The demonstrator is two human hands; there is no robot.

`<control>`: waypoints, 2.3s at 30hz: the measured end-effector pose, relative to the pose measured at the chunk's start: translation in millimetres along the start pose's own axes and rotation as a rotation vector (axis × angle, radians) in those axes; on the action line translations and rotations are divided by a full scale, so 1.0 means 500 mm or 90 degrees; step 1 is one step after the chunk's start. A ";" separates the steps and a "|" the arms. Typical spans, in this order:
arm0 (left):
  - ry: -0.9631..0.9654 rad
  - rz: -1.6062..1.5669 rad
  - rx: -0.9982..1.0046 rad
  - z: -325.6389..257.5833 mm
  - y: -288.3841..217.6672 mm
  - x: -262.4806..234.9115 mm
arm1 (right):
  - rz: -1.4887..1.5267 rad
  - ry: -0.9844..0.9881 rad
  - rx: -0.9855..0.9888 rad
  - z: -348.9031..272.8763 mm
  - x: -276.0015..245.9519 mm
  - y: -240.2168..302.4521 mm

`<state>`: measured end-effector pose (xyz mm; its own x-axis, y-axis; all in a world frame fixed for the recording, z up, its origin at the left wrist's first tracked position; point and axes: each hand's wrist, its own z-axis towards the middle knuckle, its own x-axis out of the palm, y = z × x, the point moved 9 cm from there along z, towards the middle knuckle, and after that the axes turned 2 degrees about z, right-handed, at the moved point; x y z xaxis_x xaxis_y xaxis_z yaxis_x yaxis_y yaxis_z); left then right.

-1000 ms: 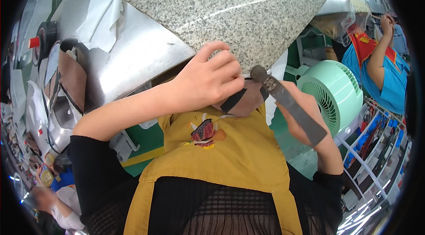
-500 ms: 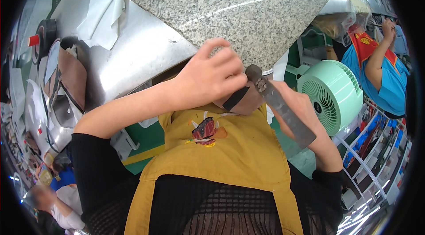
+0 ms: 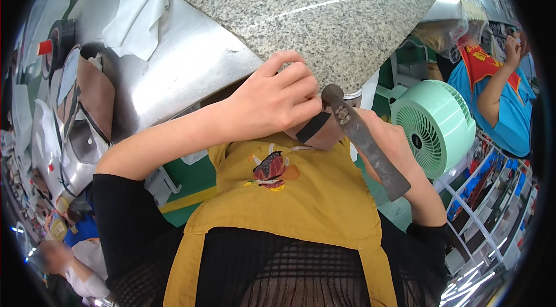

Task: The person assembles sandals by applying glue to the sole and upper, then using a hammer to secure the components together. They repeat this process for multiple sandals, placing finished units into a white basket.

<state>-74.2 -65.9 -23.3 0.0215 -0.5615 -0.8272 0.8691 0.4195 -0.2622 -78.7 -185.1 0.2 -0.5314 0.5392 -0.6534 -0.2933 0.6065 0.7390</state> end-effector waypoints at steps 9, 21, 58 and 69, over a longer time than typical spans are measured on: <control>0.001 -0.067 -0.084 -0.005 0.023 0.008 | -0.035 0.043 0.015 -0.001 0.019 -0.019; -0.035 -0.148 -0.180 0.036 0.027 0.037 | 0.165 -0.055 0.136 -0.041 -0.039 -0.050; 0.006 -0.026 -0.152 0.042 0.000 0.028 | 0.168 -0.085 0.132 -0.034 -0.063 -0.084; 0.003 0.025 -0.018 0.034 -0.017 0.037 | 0.094 0.008 0.105 0.005 -0.078 -0.037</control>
<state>-72.7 -92.0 -27.9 0.0526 -0.5415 -0.8391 0.8536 0.4604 -0.2436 -50.7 -216.1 11.7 -0.5686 0.6224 -0.5379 -0.0789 0.6096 0.7888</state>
